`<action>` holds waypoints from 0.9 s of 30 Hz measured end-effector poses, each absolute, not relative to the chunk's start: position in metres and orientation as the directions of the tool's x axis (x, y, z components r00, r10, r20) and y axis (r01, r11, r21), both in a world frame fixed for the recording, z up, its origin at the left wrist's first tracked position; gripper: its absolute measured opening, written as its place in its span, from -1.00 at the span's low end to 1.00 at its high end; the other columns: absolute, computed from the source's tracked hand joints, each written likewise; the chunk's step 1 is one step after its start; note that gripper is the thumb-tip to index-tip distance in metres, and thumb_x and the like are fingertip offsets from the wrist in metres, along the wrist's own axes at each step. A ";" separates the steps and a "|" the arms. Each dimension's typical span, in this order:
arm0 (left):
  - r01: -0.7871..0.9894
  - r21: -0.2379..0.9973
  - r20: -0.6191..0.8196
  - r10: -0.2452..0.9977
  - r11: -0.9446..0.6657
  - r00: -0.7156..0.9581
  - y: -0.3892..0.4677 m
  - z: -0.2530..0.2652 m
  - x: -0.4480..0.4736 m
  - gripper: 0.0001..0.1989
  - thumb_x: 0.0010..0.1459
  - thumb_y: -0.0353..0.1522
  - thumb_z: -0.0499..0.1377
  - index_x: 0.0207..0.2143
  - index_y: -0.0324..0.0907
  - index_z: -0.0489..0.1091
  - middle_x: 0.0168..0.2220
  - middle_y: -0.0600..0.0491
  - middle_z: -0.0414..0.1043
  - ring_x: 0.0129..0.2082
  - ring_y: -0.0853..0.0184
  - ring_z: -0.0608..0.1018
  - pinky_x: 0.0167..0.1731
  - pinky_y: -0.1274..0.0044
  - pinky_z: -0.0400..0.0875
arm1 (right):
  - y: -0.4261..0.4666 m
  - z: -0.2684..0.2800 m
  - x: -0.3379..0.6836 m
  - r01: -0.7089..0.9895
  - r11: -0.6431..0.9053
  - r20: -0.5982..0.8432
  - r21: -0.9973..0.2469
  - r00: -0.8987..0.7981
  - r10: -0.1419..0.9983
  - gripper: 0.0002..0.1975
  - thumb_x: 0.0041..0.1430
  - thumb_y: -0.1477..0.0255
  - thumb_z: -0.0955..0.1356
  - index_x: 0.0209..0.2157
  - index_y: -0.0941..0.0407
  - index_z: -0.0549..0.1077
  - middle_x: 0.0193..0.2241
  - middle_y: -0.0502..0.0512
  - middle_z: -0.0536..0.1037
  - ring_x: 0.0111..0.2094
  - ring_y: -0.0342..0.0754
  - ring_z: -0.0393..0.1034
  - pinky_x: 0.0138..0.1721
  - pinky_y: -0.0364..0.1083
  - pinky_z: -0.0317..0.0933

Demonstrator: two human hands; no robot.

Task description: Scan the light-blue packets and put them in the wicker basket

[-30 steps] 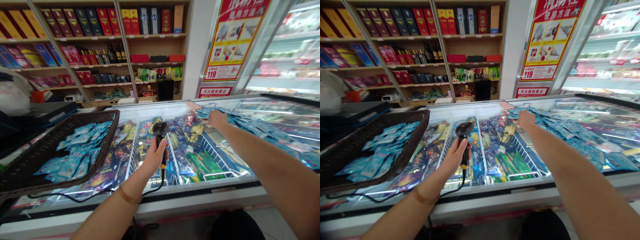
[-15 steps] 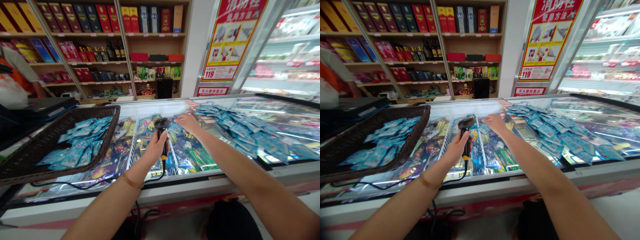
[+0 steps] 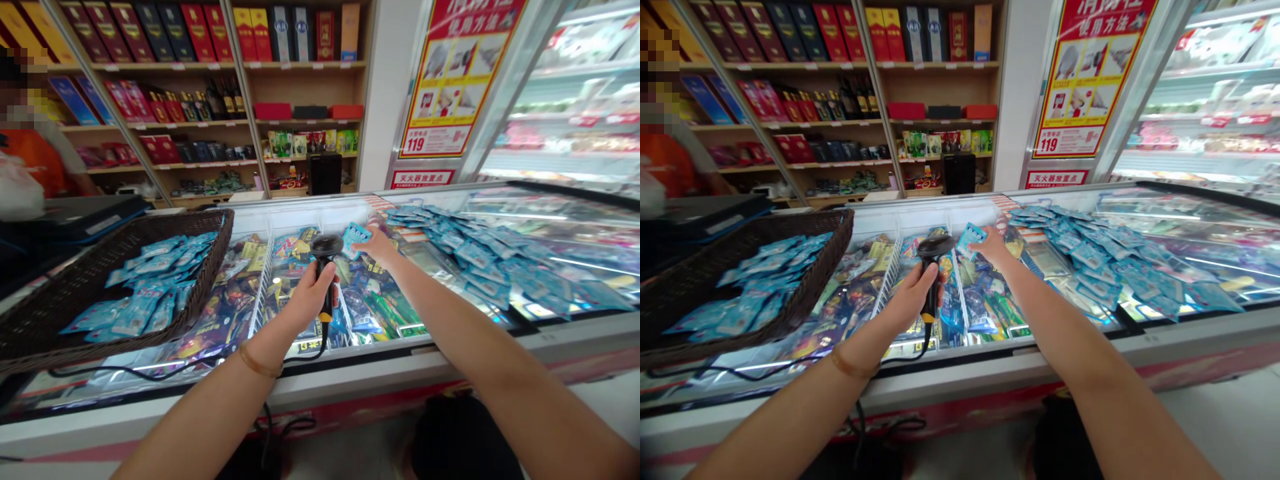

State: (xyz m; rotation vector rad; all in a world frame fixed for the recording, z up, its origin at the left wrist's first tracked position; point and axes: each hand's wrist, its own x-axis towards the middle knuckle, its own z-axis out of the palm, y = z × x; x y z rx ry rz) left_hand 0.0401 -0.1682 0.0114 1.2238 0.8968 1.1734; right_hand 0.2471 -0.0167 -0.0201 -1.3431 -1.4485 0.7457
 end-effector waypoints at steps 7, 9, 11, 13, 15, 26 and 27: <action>-0.108 0.989 0.132 0.946 -0.104 0.297 -0.171 0.010 0.047 -0.50 0.10 0.09 0.20 -0.28 -0.14 0.21 -0.42 0.17 0.37 -0.65 0.50 0.40 -0.63 0.56 0.28 | -0.026 0.002 0.242 -0.167 0.149 0.137 -0.975 0.086 0.987 -0.69 -0.12 0.31 0.57 -0.37 0.10 0.47 -0.43 0.01 0.63 -0.25 0.01 0.57 -0.09 0.04 0.43; -0.080 0.989 0.143 0.929 -0.123 0.341 -0.173 0.010 0.049 -0.52 0.13 0.09 0.18 -0.29 -0.13 0.21 -0.45 0.17 0.36 -0.66 0.50 0.39 -0.62 0.56 0.27 | -0.027 0.007 0.241 -0.218 0.167 0.147 -0.962 0.105 0.984 -0.75 -0.04 0.32 0.55 -0.37 0.09 0.49 -0.45 0.00 0.62 -0.24 -0.01 0.58 -0.08 0.01 0.44; -0.053 0.989 0.151 0.908 -0.141 0.391 -0.174 0.009 0.050 -0.55 0.17 0.07 0.15 -0.31 -0.13 0.21 -0.50 0.19 0.33 -0.66 0.49 0.37 -0.61 0.55 0.26 | -0.028 0.011 0.241 -0.253 0.182 0.159 -0.950 0.109 0.981 -0.77 -0.02 0.32 0.54 -0.41 0.09 0.48 -0.47 -0.02 0.61 -0.25 -0.03 0.58 -0.09 -0.01 0.44; -0.027 0.986 0.162 0.890 -0.167 0.427 -0.175 0.009 0.050 -0.57 0.20 0.05 0.13 -0.31 -0.13 0.21 -0.55 0.20 0.30 -0.65 0.48 0.36 -0.59 0.56 0.25 | -0.028 0.013 0.242 -0.244 0.193 0.171 -0.950 0.110 0.979 -0.72 -0.04 0.28 0.55 -0.45 0.09 0.44 -0.50 -0.03 0.59 -0.26 -0.03 0.58 -0.11 -0.03 0.45; 0.003 0.981 0.174 0.879 -0.195 0.444 -0.176 0.009 0.050 -0.60 0.22 0.02 0.12 -0.29 -0.12 0.20 -0.57 0.21 0.29 -0.64 0.47 0.36 -0.58 0.56 0.24 | -0.029 0.014 0.243 -0.210 0.204 0.183 -0.956 0.117 0.976 -0.67 -0.07 0.22 0.56 -0.49 0.09 0.42 -0.53 -0.05 0.57 -0.28 -0.03 0.58 -0.13 -0.03 0.45; 0.078 0.965 0.184 0.859 -0.250 0.477 -0.176 0.009 0.048 -0.63 0.28 -0.01 0.06 -0.26 -0.13 0.17 -0.58 0.22 0.28 -0.63 0.46 0.35 -0.56 0.55 0.20 | -0.032 0.019 0.246 -0.138 0.255 0.239 -0.957 0.118 0.964 -0.64 -0.09 0.13 0.53 -0.43 0.10 0.47 -0.49 -0.02 0.59 -0.28 0.01 0.57 -0.12 0.01 0.44; 0.077 0.965 0.184 0.859 -0.250 0.478 -0.176 0.009 0.048 -0.63 0.28 -0.01 0.06 -0.26 -0.13 0.17 -0.58 0.22 0.28 -0.63 0.46 0.35 -0.56 0.55 0.21 | -0.032 0.019 0.247 -0.136 0.259 0.245 -0.956 0.116 0.963 -0.63 -0.10 0.12 0.53 -0.41 0.10 0.48 -0.49 -0.02 0.59 -0.28 0.01 0.57 -0.12 0.01 0.45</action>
